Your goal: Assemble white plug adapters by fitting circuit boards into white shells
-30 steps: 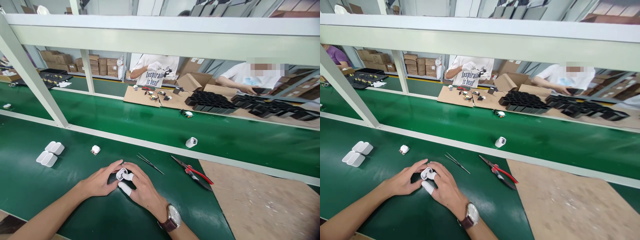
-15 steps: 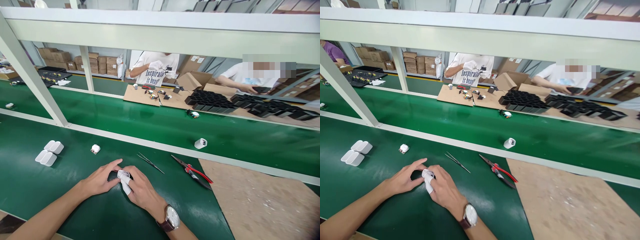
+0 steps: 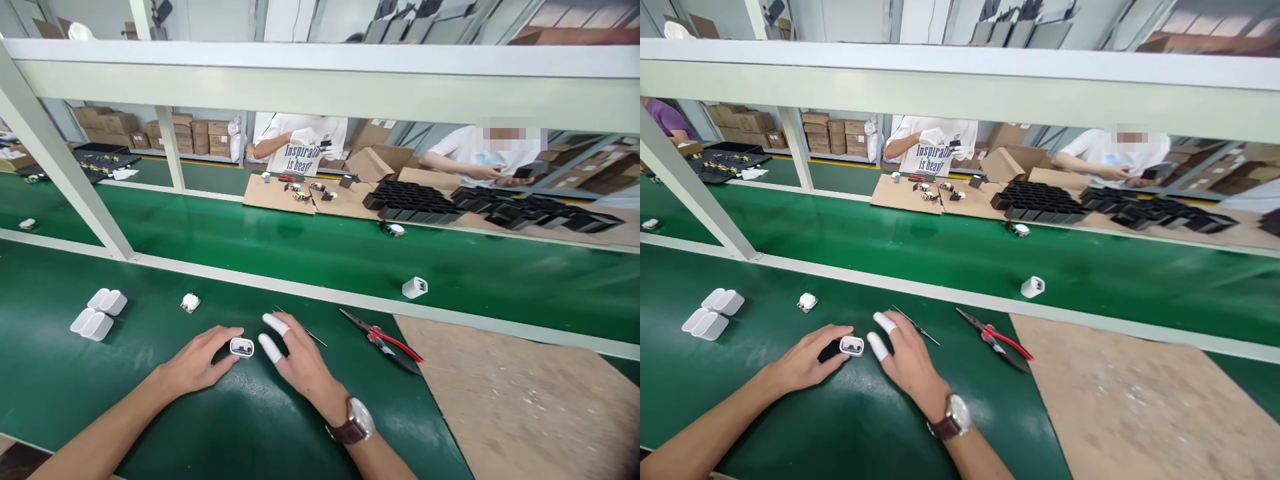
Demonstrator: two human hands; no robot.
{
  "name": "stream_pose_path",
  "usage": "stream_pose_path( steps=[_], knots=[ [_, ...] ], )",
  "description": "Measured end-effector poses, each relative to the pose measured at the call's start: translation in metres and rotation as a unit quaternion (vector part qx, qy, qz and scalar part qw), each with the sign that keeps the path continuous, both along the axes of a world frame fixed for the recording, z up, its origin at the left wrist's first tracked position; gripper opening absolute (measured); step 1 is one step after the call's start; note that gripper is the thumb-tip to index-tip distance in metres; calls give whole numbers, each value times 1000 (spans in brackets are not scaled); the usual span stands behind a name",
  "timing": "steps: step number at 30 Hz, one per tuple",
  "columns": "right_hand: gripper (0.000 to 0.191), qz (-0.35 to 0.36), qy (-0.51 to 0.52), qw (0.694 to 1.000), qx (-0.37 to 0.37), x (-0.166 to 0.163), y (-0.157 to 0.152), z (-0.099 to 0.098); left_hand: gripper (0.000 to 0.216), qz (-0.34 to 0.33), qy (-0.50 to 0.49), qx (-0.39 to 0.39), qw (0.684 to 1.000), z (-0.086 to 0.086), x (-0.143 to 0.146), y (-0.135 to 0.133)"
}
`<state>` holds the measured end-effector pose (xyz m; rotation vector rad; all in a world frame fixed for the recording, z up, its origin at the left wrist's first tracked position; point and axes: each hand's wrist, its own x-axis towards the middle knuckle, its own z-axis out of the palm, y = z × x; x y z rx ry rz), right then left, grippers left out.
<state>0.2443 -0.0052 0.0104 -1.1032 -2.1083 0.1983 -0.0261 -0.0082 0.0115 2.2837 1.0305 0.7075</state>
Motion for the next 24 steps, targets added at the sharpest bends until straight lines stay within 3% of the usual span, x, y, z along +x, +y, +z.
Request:
stream_pose_path(
  steps=[4, 11, 17, 21, 24],
  knots=[
    [32, -101, -74, 992, 24, 19, 14, 0, 48, -23, -7, 65, 998, 2, -2, 4],
    [32, -153, -199, 968, -9, 26, 17, -4, 41, -54, -55, 148, 986, 1, 2, 8],
    [28, -146, -220, 963, -46, 26, 19, -7, 33, -36, -30, 105, 993, -2, 2, 7],
    [29, -142, -203, 968, -29, 26, 19, -8, 37, 27, -51, 34, 998, -6, 0, 4],
    [32, -112, -173, 978, 4, 23, 17, -7, 44, 19, -50, 58, 997, -5, -1, 5]
  ],
)
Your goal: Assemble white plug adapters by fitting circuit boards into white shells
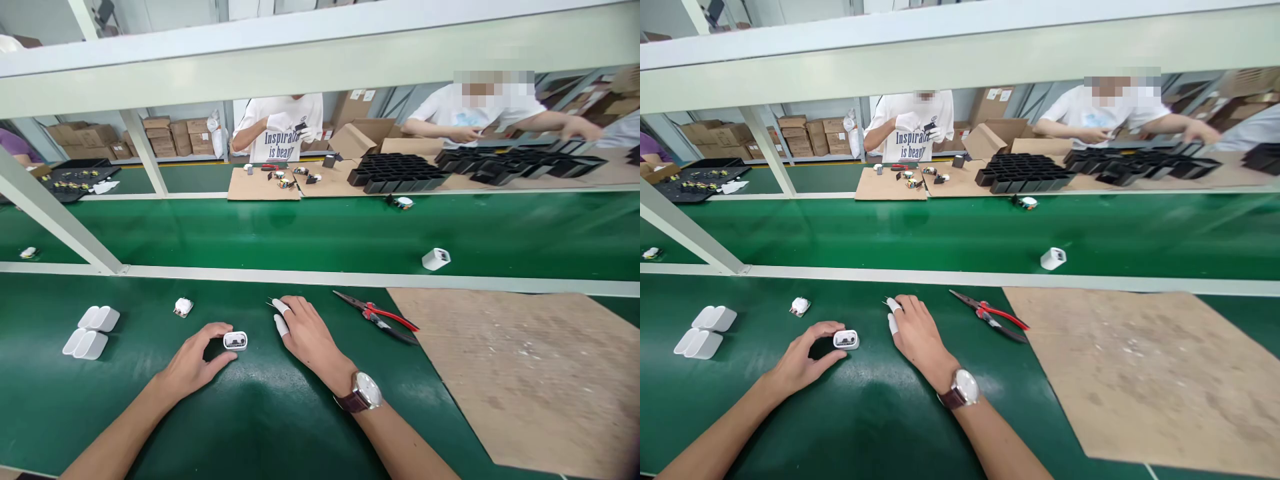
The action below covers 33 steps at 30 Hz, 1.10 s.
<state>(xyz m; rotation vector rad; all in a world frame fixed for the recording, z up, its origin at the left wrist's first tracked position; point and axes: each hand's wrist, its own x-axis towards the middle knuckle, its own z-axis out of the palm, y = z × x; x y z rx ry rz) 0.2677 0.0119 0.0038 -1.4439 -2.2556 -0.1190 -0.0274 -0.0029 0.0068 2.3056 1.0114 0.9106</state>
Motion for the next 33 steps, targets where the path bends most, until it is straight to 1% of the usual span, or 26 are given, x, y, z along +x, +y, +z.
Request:
stream_pose_path(
  steps=[2, 5, 9, 11, 12, 13, 15, 16, 18, 19, 20, 21, 22, 23, 24, 26, 27, 28, 30, 33],
  knots=[
    [34, 28, 23, 999, 19, -3, -1, 1, 39, -35, 16, 47, 998, 2, 0, 2],
    [35, 65, 52, 996, 44, -9, -4, 0, 32, -82, 25, 90, 992, 6, 1, 3],
    [32, 129, 90, 986, 50, -19, -9, -4, 31, -87, 22, 129, 988, 9, 4, -2],
    [34, 157, 104, 981, 39, -25, -13, -7, 27, -81, 22, 122, 989, 9, 6, -5],
    [34, 171, 105, 979, 31, -28, -14, -8, 25, -76, 13, 102, 992, 8, 7, -5],
    [34, 184, 101, 977, 21, -31, -16, -8, 22, -66, -8, 65, 996, 8, 8, -4],
    [31, 198, 84, 977, 3, -34, -18, -8, 13, -23, -84, -62, 994, 6, 10, 0],
    [30, 200, 76, 977, -4, -35, -19, -8, 15, 9, -136, -141, 981, 6, 10, 3],
    [28, 191, 68, 979, -15, -35, -19, -6, 29, 71, -236, -277, 929, 7, 10, 10],
    [27, 187, 67, 980, -18, -35, -20, -6, 35, 94, -274, -322, 901, 9, 9, 13],
    [26, 186, 67, 980, -20, -34, -20, -5, 40, 110, -300, -347, 882, 10, 9, 15],
    [25, 187, 67, 980, -21, -34, -19, -5, 43, 121, -317, -357, 871, 11, 9, 17],
    [25, 189, 65, 980, -21, -34, -19, -6, 44, 129, -320, -355, 869, 13, 9, 18],
    [25, 190, 64, 979, -21, -33, -19, -6, 45, 135, -311, -338, 878, 13, 8, 18],
    [25, 191, 64, 979, -21, -33, -19, -7, 44, 144, -283, -303, 898, 14, 8, 20],
    [25, 189, 66, 980, -19, -33, -18, -10, 41, 170, -193, -202, 945, 16, 6, 29],
    [25, 188, 69, 980, -17, -34, -17, -11, 39, 184, -147, -149, 960, 18, 3, 37],
    [25, 187, 72, 980, -15, -34, -17, -12, 36, 200, -110, -104, 968, 21, 0, 49],
    [25, 186, 81, 979, -9, -34, -16, -14, 31, 231, -71, -47, 969, 30, -11, 80],
    [25, 184, 91, 979, -1, -33, -16, -15, 28, 289, -38, -2, 957, 45, -34, 136]
  ],
)
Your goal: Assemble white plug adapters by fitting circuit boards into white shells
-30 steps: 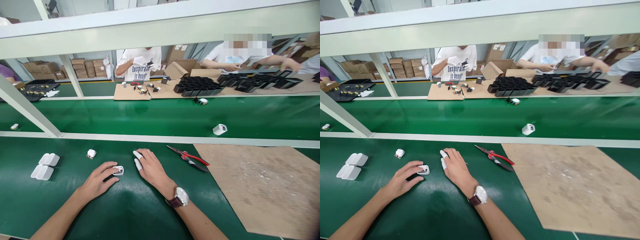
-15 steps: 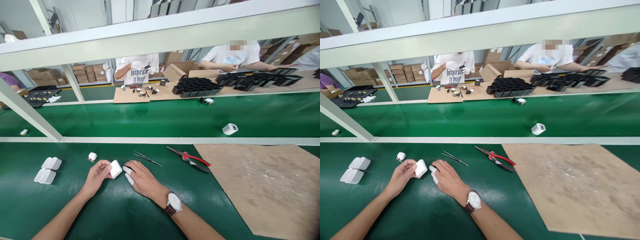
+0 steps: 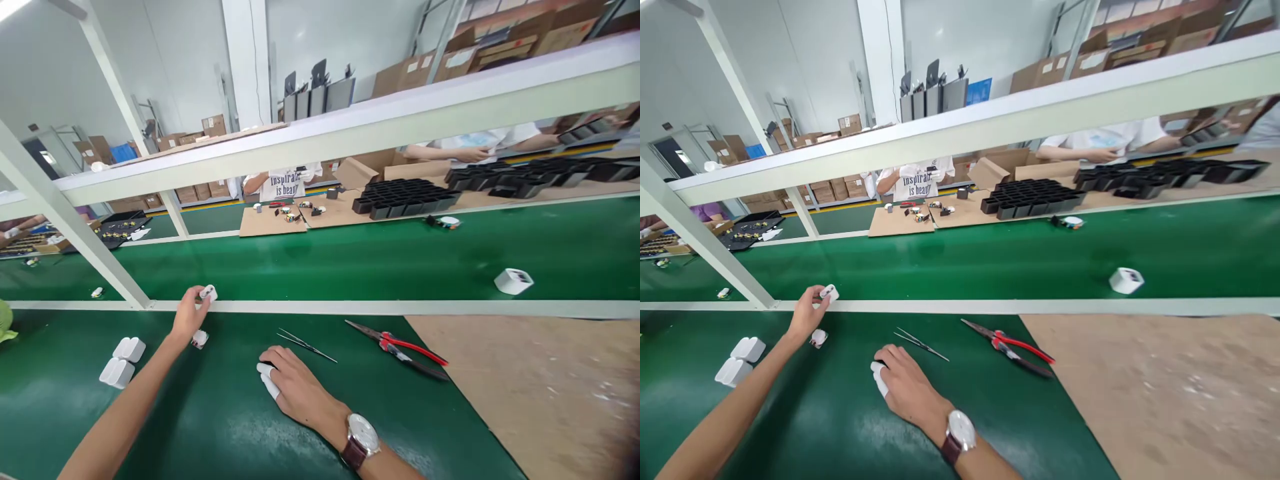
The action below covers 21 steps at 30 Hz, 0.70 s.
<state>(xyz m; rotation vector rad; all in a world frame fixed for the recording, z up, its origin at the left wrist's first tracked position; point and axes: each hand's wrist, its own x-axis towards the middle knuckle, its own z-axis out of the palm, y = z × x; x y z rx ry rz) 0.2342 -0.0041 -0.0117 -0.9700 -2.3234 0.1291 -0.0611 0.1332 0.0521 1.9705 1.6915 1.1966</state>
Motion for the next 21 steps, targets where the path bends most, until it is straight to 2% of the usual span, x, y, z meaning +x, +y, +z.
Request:
stream_pose_path(
  steps=[2, 4, 7, 11, 17, 19, 21],
  knots=[
    [23, 0, 3, 1000, -1, 1, 0, 0, 25, 46, 25, 4, 999, 5, -13, 31],
    [22, 1, 4, 1000, -2, 2, -1, 1, 25, 77, 48, 0, 996, 5, -21, 51],
    [22, 0, 14, 1000, -1, 3, 0, 2, 34, 85, 82, -1, 993, -4, -29, 55],
    [25, 6, 28, 1000, 3, 3, 2, 1, 44, 67, 131, 24, 989, -6, -54, 24],
    [28, 22, 46, 999, 6, 4, 4, -1, 36, 125, 203, 46, 970, 28, -145, -48],
    [27, 15, 49, 999, 5, 0, 7, -2, 36, 135, 219, 36, 966, 31, -171, -72],
    [27, 6, 43, 999, 3, -11, 13, -2, 38, 136, 230, 21, 964, 28, -186, -91]
  ],
)
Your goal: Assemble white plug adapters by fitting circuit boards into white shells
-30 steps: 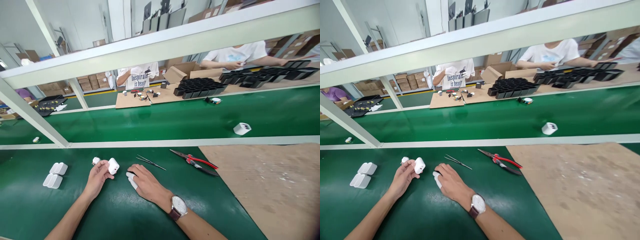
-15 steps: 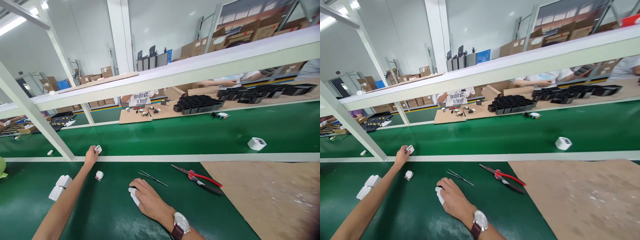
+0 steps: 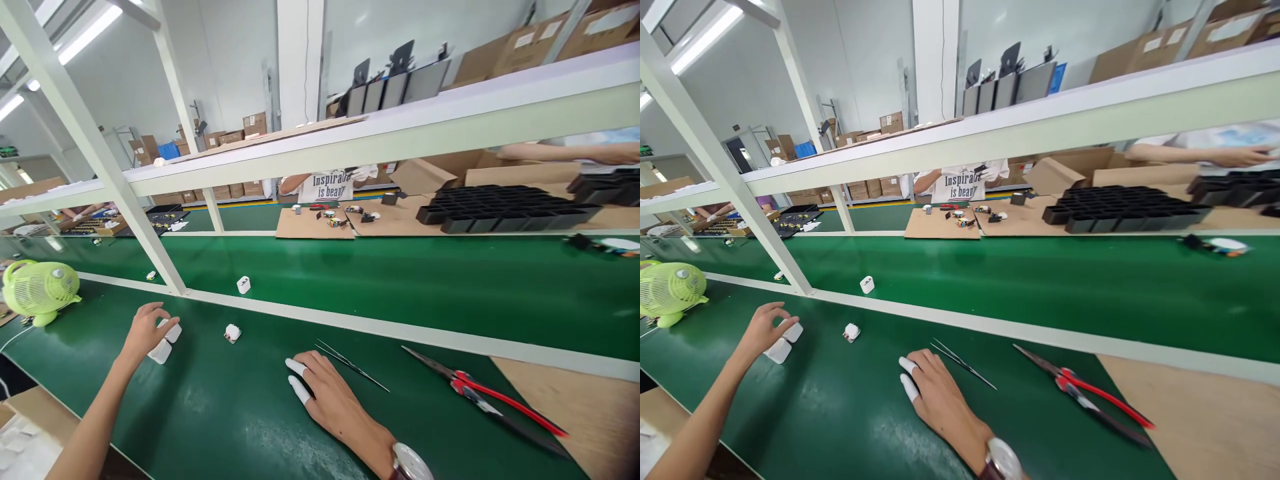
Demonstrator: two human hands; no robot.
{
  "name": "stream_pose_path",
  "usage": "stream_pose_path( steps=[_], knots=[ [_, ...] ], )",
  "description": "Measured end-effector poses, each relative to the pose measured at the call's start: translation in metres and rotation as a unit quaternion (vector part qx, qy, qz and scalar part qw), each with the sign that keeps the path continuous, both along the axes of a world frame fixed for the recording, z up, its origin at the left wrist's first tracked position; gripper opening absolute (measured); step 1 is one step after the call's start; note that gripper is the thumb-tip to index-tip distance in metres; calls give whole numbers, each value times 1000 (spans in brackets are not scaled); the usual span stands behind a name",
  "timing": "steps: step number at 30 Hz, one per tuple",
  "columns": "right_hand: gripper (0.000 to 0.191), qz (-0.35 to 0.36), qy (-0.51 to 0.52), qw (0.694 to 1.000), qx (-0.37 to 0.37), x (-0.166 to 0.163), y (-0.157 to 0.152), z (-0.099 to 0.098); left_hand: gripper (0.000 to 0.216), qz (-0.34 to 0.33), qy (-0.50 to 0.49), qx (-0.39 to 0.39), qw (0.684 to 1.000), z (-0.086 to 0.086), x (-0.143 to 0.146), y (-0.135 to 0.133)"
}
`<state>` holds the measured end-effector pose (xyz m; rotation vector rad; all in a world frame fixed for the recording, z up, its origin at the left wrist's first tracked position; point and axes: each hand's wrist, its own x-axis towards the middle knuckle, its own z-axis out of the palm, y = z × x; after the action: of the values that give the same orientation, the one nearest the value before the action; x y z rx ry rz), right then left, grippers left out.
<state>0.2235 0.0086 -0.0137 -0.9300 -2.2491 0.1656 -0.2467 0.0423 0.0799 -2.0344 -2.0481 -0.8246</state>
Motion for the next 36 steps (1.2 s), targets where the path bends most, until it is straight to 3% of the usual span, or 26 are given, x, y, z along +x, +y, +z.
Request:
stream_pose_path(
  steps=[5, 8, 11, 14, 17, 22, 24, 27, 31, 36],
  knots=[
    [34, 14, -66, 997, -45, -65, 26, 15, 37, -25, -3, -6, 1000, -13, 12, -14],
    [42, 25, -91, 994, -50, -112, 44, 28, 35, -76, -19, 3, 997, -13, 45, -8],
    [35, 45, -101, 993, -34, -136, 54, 34, 31, -140, -39, -2, 989, -12, 86, -9],
    [22, 44, -106, 993, -26, -122, 49, 29, 26, -217, -63, -20, 974, -13, 117, -21],
    [9, 8, -113, 993, -36, -83, 35, 19, 24, -287, -89, -52, 952, -17, 135, -32],
    [16, -62, -81, 994, -51, -28, 14, 10, 22, -344, -80, -88, 932, -33, 169, -27],
    [33, -50, -52, 995, -63, -17, 9, 12, 22, -365, -78, -82, 924, -40, 187, -19],
    [59, -13, -32, 995, -89, -6, 5, 17, 28, -354, -91, -71, 928, -48, 204, -12],
    [41, 26, -36, 994, -102, 4, 4, 22, 49, -303, -145, -105, 936, -52, 196, -15],
    [32, 33, -24, 996, -76, 5, 8, 19, 87, -312, -168, -176, 919, -55, 179, -24]
  ],
)
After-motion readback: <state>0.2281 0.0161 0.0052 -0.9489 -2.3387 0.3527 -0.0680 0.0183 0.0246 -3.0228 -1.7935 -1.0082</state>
